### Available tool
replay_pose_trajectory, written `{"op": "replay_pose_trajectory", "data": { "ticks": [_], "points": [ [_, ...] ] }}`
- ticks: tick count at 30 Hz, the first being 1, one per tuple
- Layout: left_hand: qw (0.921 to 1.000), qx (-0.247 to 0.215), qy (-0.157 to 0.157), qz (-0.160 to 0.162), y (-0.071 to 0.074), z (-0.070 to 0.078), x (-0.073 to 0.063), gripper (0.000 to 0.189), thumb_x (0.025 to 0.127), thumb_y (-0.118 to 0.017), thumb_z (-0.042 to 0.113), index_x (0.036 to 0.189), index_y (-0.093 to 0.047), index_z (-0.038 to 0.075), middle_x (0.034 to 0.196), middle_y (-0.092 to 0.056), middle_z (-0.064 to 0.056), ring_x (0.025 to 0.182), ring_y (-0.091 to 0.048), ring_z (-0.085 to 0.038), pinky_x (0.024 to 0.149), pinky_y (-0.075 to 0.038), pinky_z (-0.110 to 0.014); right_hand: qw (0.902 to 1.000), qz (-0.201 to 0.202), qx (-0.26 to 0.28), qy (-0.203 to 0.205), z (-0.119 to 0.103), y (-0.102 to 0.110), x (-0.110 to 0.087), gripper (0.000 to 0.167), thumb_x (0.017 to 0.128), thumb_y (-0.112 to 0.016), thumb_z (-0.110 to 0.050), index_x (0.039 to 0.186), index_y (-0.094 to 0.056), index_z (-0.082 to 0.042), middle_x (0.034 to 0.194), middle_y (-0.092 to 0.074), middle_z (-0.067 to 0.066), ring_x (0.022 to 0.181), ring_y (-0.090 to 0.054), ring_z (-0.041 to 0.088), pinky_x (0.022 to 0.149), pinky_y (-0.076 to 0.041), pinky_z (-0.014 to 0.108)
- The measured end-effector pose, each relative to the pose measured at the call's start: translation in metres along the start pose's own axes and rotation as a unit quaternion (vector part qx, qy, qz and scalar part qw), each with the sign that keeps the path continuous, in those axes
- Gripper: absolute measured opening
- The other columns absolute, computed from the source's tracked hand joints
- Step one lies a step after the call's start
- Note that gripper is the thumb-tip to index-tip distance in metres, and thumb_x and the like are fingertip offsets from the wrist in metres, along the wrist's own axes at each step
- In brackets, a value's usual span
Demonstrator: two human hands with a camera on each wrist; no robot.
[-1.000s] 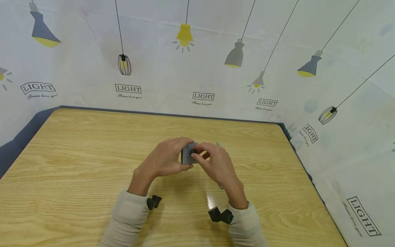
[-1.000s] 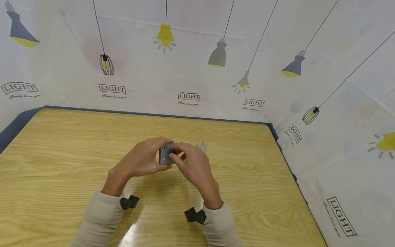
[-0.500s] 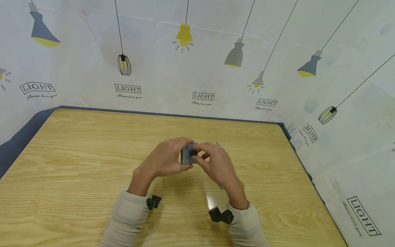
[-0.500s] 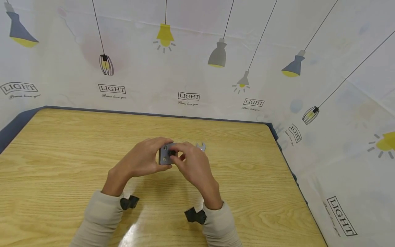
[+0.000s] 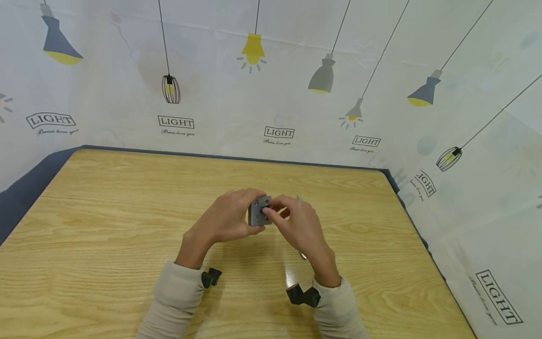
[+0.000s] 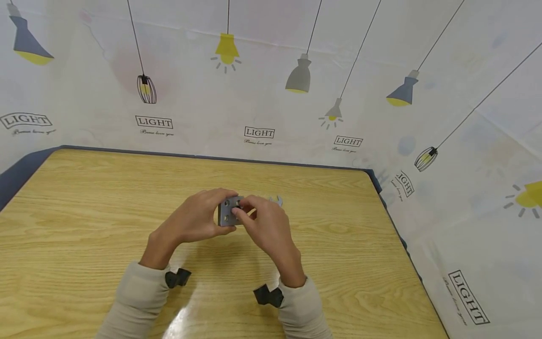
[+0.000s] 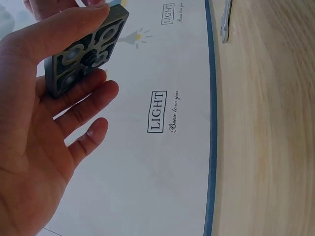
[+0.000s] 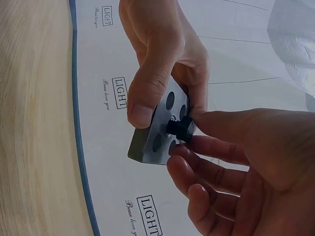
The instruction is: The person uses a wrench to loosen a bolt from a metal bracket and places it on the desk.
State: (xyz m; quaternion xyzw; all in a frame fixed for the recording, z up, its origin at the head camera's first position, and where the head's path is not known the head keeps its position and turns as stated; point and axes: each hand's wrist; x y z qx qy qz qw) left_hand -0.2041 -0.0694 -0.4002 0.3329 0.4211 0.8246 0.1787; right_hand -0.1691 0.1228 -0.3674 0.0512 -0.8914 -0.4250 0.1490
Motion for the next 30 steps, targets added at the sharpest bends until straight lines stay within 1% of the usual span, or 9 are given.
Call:
{"op": "replay_pose_trajectory", "data": {
  "ticks": [3, 13, 25, 27, 30],
  "points": [
    [1.0000, 0.000, 0.000, 0.000, 0.0001, -0.0002, -0.0002, 0.067, 0.075, -0.087, 0.033, 0.131, -0.058, 0.008, 0.120, -0.067, -0.005, 0.103, -0.066, -0.020, 0.090, -0.054, -0.041, 1.0000, 0.001, -0.002, 0.006, 0.0004, -0.0006, 0.0005, 0.020, 0.093, -0.071, -0.025, 0.106, -0.074, -0.011, 0.096, -0.074, 0.003, 0.080, -0.069, 0.018, 0.071, -0.057, 0.034],
    [1.0000, 0.000, -0.001, 0.000, -0.0005, -0.0014, 0.0003, 0.067, 0.075, -0.087, 0.033, 0.130, -0.059, 0.009, 0.119, -0.067, -0.004, 0.102, -0.065, -0.018, 0.089, -0.054, -0.040, 0.9993, 0.002, 0.008, 0.037, 0.0020, -0.0012, 0.0003, 0.018, 0.091, -0.073, -0.019, 0.105, -0.074, -0.008, 0.095, -0.074, 0.006, 0.083, -0.070, 0.020, 0.074, -0.059, 0.037],
    [1.0000, -0.003, -0.005, 0.003, -0.0010, -0.0017, 0.0003, 0.065, 0.075, -0.087, 0.031, 0.129, -0.059, 0.008, 0.117, -0.068, -0.004, 0.100, -0.066, -0.019, 0.090, -0.054, -0.041, 0.9987, -0.007, -0.007, 0.049, 0.0010, 0.0014, -0.0026, 0.022, 0.087, -0.075, -0.013, 0.109, -0.073, -0.010, 0.102, -0.072, 0.007, 0.080, -0.071, 0.022, 0.069, -0.058, 0.036],
    [1.0000, -0.003, -0.007, 0.005, -0.0011, -0.0018, 0.0003, 0.065, 0.075, -0.087, 0.031, 0.129, -0.059, 0.009, 0.117, -0.068, -0.004, 0.100, -0.066, -0.019, 0.090, -0.054, -0.041, 0.9987, -0.009, -0.006, 0.050, 0.0015, 0.0016, -0.0026, 0.025, 0.088, -0.075, -0.014, 0.113, -0.073, -0.010, 0.102, -0.072, 0.006, 0.080, -0.071, 0.021, 0.068, -0.058, 0.035],
    [1.0000, -0.001, -0.007, 0.005, -0.0012, -0.0020, 0.0003, 0.066, 0.075, -0.087, 0.031, 0.130, -0.059, 0.010, 0.118, -0.068, -0.003, 0.101, -0.066, -0.018, 0.090, -0.054, -0.040, 0.9988, -0.014, -0.001, 0.046, 0.0025, 0.0022, -0.0021, 0.034, 0.090, -0.074, -0.018, 0.123, -0.069, -0.013, 0.102, -0.072, 0.006, 0.078, -0.071, 0.020, 0.065, -0.057, 0.033]
  ]
}}
Point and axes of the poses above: each hand's wrist, its own x-axis towards the middle knuckle, its own y-axis out of the back of the hand, z = x × y
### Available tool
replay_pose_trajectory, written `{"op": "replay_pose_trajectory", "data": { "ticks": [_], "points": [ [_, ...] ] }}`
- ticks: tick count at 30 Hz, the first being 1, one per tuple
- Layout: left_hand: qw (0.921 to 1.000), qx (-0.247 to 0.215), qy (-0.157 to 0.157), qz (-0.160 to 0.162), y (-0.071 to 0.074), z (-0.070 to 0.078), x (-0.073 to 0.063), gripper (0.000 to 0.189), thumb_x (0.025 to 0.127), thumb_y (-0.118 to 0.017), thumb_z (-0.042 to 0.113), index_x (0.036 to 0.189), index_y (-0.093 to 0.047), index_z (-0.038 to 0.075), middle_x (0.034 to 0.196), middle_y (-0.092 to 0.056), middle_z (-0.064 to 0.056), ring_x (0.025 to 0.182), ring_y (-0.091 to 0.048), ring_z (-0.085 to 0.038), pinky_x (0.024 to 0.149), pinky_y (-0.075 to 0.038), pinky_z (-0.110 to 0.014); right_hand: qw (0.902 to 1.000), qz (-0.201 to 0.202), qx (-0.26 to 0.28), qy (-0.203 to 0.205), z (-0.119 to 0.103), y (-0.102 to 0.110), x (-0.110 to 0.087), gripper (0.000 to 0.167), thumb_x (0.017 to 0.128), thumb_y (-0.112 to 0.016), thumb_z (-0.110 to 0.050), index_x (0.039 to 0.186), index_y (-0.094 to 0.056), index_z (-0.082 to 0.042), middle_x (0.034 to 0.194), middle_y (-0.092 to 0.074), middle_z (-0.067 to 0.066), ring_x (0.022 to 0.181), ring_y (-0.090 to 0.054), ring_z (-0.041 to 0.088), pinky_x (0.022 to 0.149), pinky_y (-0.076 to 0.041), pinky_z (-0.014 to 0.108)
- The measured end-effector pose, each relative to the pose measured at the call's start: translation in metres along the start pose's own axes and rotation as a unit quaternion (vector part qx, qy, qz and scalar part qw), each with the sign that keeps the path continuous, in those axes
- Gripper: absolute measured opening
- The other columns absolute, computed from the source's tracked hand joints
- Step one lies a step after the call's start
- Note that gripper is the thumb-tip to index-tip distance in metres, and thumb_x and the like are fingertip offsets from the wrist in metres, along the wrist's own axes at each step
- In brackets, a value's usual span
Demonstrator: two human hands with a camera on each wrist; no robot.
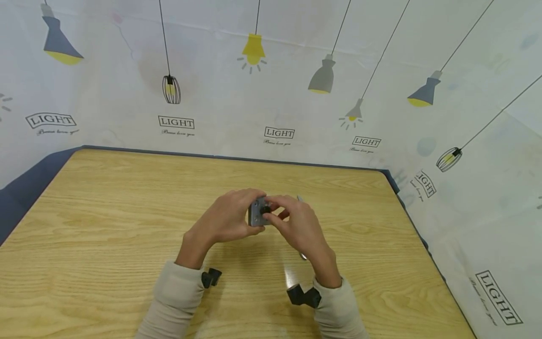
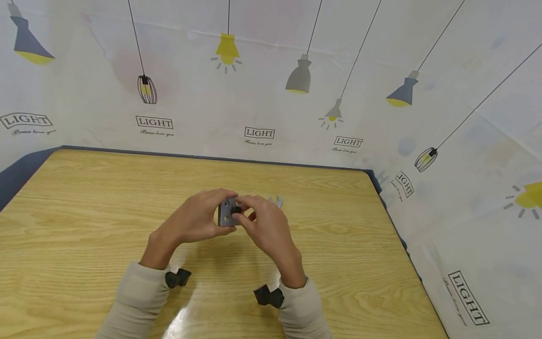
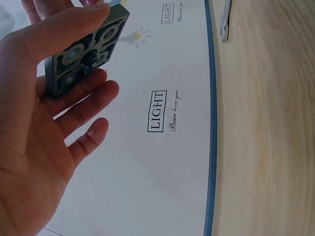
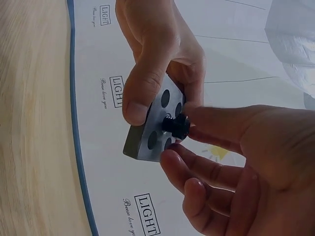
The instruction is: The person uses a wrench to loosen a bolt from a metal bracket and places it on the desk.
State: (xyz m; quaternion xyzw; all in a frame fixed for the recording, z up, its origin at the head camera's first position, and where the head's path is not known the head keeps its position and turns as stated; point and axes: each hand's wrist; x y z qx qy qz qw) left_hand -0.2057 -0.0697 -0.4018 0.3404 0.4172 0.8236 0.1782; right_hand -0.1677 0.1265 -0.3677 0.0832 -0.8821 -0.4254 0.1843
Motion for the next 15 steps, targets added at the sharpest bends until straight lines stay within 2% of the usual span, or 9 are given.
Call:
{"op": "replay_pose_trajectory", "data": {
  "ticks": [4, 9, 15],
  "points": [
    [1.0000, 0.001, 0.004, -0.002, -0.0001, -0.0001, -0.0003, 0.068, 0.075, -0.087, 0.032, 0.132, -0.058, 0.010, 0.120, -0.067, -0.003, 0.103, -0.066, -0.018, 0.090, -0.054, -0.040, 0.9999, 0.000, 0.007, -0.013, 0.0010, -0.0002, 0.0009, 0.040, 0.093, -0.070, -0.027, 0.131, -0.064, -0.016, 0.099, -0.072, 0.005, 0.076, -0.070, 0.021, 0.061, -0.054, 0.030],
    [0.9999, 0.004, 0.007, -0.007, 0.0010, 0.0005, 0.0000, 0.067, 0.075, -0.087, 0.033, 0.131, -0.058, 0.009, 0.120, -0.067, -0.004, 0.104, -0.066, -0.019, 0.091, -0.054, -0.040, 0.9996, 0.013, 0.004, -0.025, 0.0011, -0.0034, 0.0022, 0.027, 0.093, -0.070, -0.027, 0.116, -0.072, -0.013, 0.095, -0.074, 0.004, 0.077, -0.070, 0.020, 0.065, -0.056, 0.032],
    [1.0000, 0.005, 0.000, -0.004, 0.0016, 0.0012, -0.0002, 0.066, 0.076, -0.087, 0.033, 0.131, -0.059, 0.008, 0.119, -0.067, -0.004, 0.103, -0.066, -0.019, 0.090, -0.054, -0.040, 0.9998, 0.020, 0.006, -0.007, 0.0005, -0.0053, 0.0028, 0.021, 0.091, -0.073, -0.022, 0.106, -0.074, -0.009, 0.096, -0.074, 0.004, 0.081, -0.070, 0.019, 0.072, -0.058, 0.034]
  ]
}}
Point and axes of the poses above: each hand's wrist, its own x-axis towards the middle knuckle, its own y-axis out of the back of the hand, z = x × y
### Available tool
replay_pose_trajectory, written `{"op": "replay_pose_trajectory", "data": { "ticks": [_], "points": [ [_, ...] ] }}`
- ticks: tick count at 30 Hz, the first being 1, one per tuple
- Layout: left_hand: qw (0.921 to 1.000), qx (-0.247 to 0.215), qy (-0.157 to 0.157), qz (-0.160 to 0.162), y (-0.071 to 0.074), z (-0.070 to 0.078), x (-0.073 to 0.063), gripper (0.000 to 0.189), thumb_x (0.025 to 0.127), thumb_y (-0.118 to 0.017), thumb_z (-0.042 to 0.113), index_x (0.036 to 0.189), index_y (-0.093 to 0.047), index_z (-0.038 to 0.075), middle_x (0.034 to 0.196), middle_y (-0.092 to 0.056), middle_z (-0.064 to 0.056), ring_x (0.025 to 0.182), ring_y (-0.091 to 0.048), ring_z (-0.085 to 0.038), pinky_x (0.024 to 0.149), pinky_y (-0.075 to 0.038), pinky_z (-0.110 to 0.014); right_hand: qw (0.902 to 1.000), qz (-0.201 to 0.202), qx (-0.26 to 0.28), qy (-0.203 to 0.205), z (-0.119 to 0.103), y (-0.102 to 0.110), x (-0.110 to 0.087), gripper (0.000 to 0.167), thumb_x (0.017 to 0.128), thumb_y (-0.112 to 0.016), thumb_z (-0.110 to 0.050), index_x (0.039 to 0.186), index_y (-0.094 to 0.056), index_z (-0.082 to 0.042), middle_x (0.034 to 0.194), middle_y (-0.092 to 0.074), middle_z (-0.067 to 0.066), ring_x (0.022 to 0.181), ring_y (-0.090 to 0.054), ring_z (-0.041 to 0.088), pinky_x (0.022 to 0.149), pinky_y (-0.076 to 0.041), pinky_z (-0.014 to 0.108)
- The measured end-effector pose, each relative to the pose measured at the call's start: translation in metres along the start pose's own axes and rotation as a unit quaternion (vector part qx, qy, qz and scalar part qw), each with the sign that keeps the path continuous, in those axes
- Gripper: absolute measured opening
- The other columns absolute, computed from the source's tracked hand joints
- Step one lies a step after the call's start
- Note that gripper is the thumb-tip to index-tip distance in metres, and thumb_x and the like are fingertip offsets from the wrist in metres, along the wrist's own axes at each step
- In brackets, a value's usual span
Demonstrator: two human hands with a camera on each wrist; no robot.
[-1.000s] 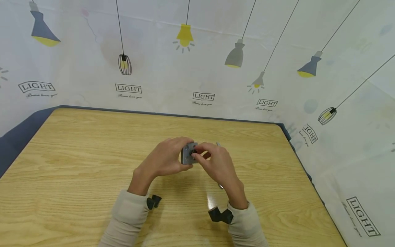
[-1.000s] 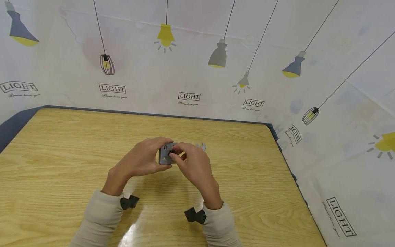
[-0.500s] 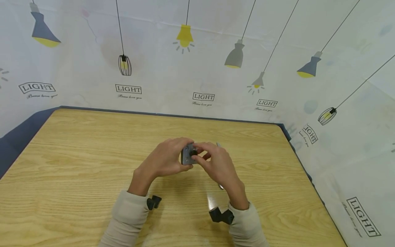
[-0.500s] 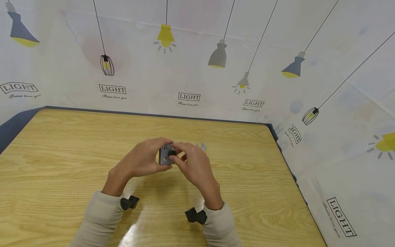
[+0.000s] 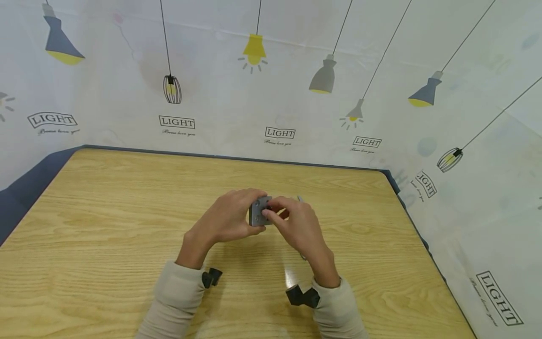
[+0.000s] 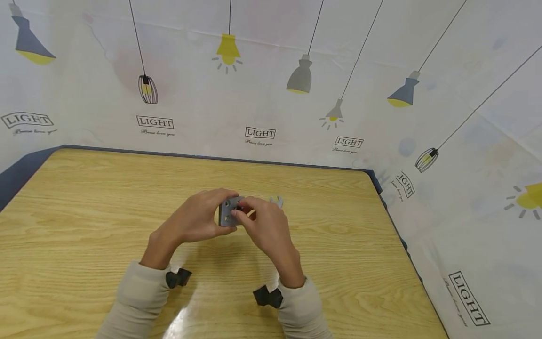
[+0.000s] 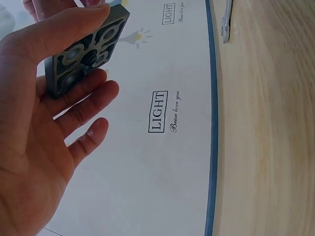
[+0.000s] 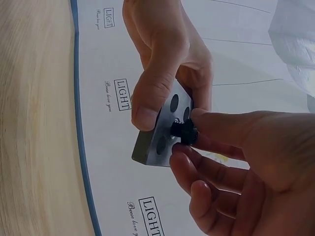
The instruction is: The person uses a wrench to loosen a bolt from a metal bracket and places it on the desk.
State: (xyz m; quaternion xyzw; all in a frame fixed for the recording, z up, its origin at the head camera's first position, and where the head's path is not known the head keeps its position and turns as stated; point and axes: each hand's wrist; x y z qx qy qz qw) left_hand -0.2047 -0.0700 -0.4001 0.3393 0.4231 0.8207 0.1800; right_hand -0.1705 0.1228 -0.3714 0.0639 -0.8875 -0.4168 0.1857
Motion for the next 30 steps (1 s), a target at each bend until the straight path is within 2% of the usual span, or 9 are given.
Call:
{"op": "replay_pose_trajectory", "data": {
  "ticks": [5, 23, 30],
  "points": [
    [1.0000, 0.000, 0.000, 0.000, 0.0004, 0.0008, 0.0001, 0.067, 0.076, -0.087, 0.033, 0.131, -0.059, 0.008, 0.119, -0.067, -0.005, 0.102, -0.066, -0.019, 0.090, -0.054, -0.040, 0.9998, -0.005, 0.004, 0.016, -0.0006, 0.0020, -0.0010, 0.020, 0.089, -0.074, -0.017, 0.107, -0.074, -0.008, 0.096, -0.073, 0.006, 0.083, -0.070, 0.021, 0.072, -0.059, 0.037],
    [1.0000, -0.001, 0.002, -0.002, 0.0001, 0.0017, 0.0001, 0.067, 0.075, -0.087, 0.033, 0.131, -0.059, 0.008, 0.120, -0.067, -0.005, 0.104, -0.066, -0.020, 0.090, -0.054, -0.040, 0.9994, -0.009, -0.009, 0.031, -0.0009, 0.0043, -0.0027, 0.024, 0.087, -0.076, -0.013, 0.110, -0.074, -0.010, 0.100, -0.071, 0.006, 0.077, -0.071, 0.020, 0.065, -0.057, 0.031],
    [1.0000, 0.005, 0.000, 0.002, -0.0004, 0.0010, 0.0005, 0.068, 0.074, -0.088, 0.033, 0.130, -0.059, 0.008, 0.119, -0.067, -0.006, 0.103, -0.066, -0.020, 0.090, -0.054, -0.040, 0.9993, -0.007, -0.014, 0.033, -0.0023, 0.0048, -0.0032, 0.027, 0.086, -0.077, -0.013, 0.112, -0.074, -0.010, 0.106, -0.071, 0.007, 0.079, -0.070, 0.020, 0.068, -0.058, 0.034]
  ]
}}
Point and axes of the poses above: each hand's wrist, its own x-axis towards the middle knuckle, its own y-axis out of the back of the hand, z = x × y
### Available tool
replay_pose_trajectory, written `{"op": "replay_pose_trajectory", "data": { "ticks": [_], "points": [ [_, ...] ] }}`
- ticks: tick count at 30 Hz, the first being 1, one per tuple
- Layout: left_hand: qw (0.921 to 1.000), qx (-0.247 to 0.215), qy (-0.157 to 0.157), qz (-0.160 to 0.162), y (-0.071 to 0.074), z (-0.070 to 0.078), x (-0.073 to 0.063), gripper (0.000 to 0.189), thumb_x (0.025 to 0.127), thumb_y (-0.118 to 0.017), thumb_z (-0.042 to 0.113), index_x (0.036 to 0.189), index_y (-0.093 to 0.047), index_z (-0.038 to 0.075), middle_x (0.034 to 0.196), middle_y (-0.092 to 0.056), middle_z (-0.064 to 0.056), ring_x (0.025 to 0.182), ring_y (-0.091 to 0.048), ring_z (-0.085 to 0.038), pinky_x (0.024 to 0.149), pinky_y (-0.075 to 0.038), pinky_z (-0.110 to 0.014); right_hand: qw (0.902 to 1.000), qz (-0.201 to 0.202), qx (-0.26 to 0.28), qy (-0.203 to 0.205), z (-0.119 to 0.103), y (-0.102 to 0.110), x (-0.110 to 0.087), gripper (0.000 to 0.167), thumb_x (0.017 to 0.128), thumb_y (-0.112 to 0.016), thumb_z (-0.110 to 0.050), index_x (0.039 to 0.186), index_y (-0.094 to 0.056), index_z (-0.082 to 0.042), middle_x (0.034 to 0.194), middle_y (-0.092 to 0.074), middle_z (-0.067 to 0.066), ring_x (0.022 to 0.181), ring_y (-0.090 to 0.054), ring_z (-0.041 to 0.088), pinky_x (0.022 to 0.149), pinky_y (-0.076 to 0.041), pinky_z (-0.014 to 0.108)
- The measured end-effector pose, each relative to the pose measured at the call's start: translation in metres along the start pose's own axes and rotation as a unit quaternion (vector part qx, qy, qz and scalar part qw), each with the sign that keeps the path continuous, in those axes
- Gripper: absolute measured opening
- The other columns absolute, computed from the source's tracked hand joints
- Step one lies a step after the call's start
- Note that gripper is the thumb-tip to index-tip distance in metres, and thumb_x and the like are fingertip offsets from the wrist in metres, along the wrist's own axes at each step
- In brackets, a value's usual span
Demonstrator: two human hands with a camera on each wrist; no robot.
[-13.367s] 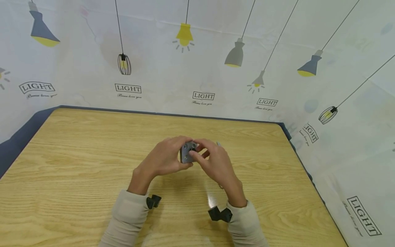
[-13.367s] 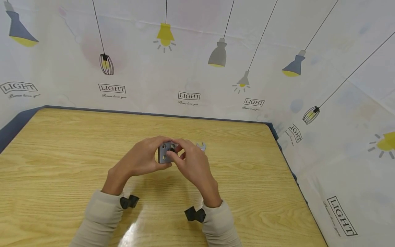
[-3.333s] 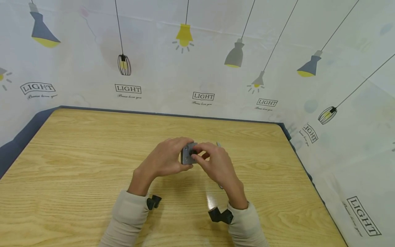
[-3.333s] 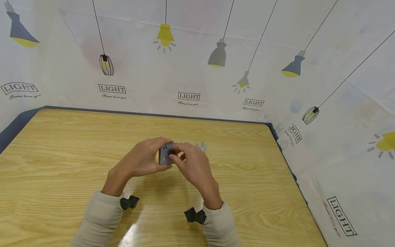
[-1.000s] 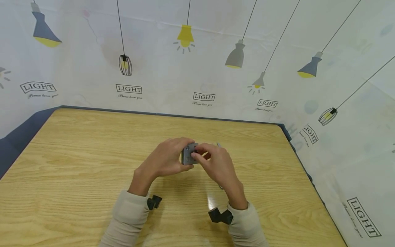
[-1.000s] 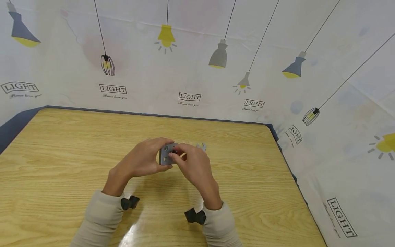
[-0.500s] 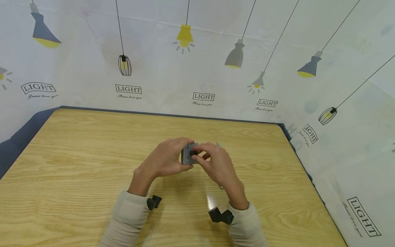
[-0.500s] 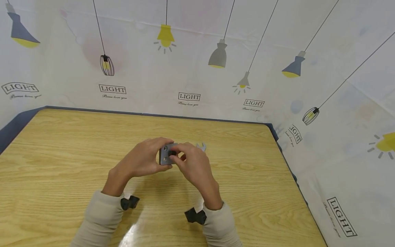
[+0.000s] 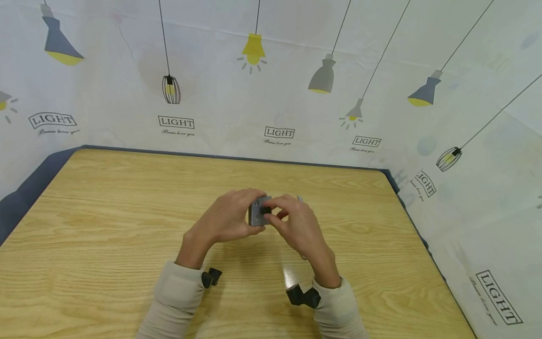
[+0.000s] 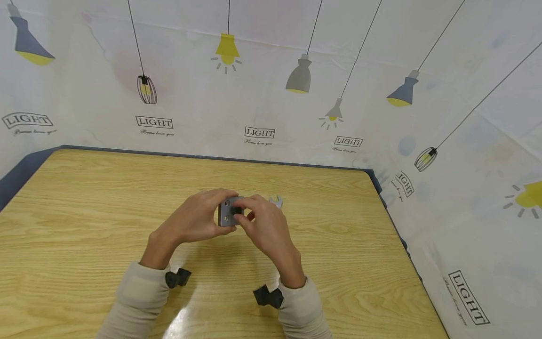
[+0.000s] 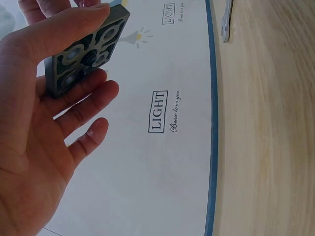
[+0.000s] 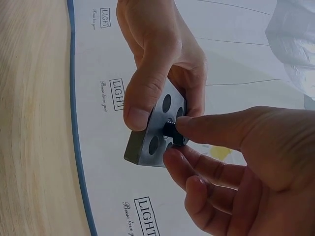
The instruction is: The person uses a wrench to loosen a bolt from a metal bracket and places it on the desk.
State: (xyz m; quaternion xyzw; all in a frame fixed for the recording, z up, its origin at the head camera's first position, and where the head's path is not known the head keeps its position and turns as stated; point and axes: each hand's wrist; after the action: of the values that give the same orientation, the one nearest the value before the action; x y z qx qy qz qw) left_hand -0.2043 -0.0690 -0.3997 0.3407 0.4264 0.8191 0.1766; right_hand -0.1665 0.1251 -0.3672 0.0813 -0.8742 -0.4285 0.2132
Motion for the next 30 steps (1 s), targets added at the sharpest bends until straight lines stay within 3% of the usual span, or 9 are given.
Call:
{"op": "replay_pose_trajectory", "data": {
  "ticks": [7, 12, 16, 30],
  "points": [
    [1.0000, 0.000, 0.001, 0.002, 0.0002, -0.0001, 0.0004, 0.068, 0.074, -0.088, 0.033, 0.130, -0.059, 0.009, 0.117, -0.068, -0.004, 0.101, -0.066, -0.018, 0.088, -0.055, -0.039, 0.9996, 0.003, 0.009, -0.026, 0.0003, 0.0007, 0.0005, 0.041, 0.089, -0.075, -0.022, 0.128, -0.066, -0.011, 0.105, -0.071, 0.006, 0.078, -0.070, 0.020, 0.065, -0.057, 0.032],
    [1.0000, 0.001, 0.003, 0.000, 0.0005, 0.0007, 0.0005, 0.067, 0.074, -0.088, 0.033, 0.130, -0.059, 0.008, 0.118, -0.068, -0.004, 0.100, -0.066, -0.019, 0.087, -0.055, -0.039, 0.9987, 0.008, 0.006, -0.051, -0.0001, -0.0003, 0.0022, 0.028, 0.092, -0.072, -0.026, 0.116, -0.071, -0.011, 0.095, -0.073, 0.004, 0.077, -0.070, 0.020, 0.065, -0.056, 0.033],
    [1.0000, -0.001, 0.005, -0.002, 0.0003, 0.0009, 0.0007, 0.068, 0.074, -0.088, 0.033, 0.129, -0.059, 0.008, 0.117, -0.068, -0.004, 0.101, -0.066, -0.019, 0.089, -0.054, -0.040, 0.9988, 0.008, 0.001, -0.048, -0.0001, -0.0011, 0.0033, 0.021, 0.091, -0.073, -0.025, 0.105, -0.075, -0.010, 0.093, -0.075, 0.003, 0.078, -0.069, 0.019, 0.069, -0.057, 0.033],
    [1.0000, -0.004, -0.002, 0.003, -0.0002, 0.0000, 0.0004, 0.066, 0.073, -0.088, 0.031, 0.128, -0.059, 0.008, 0.115, -0.068, -0.004, 0.097, -0.066, -0.018, 0.086, -0.055, -0.039, 0.9997, 0.001, 0.000, -0.024, 0.0003, -0.0001, 0.0017, 0.019, 0.088, -0.075, -0.018, 0.105, -0.074, -0.010, 0.096, -0.073, 0.004, 0.079, -0.069, 0.020, 0.070, -0.058, 0.036]
  ]
}}
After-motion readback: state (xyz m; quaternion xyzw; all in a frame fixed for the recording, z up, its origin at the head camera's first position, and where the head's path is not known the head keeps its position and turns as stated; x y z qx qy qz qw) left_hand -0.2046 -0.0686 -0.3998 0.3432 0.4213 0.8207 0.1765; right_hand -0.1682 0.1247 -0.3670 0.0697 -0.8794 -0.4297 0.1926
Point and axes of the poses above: each hand's wrist, its own x-axis towards the middle knuckle, its own y-axis out of the back of the hand, z = x × y
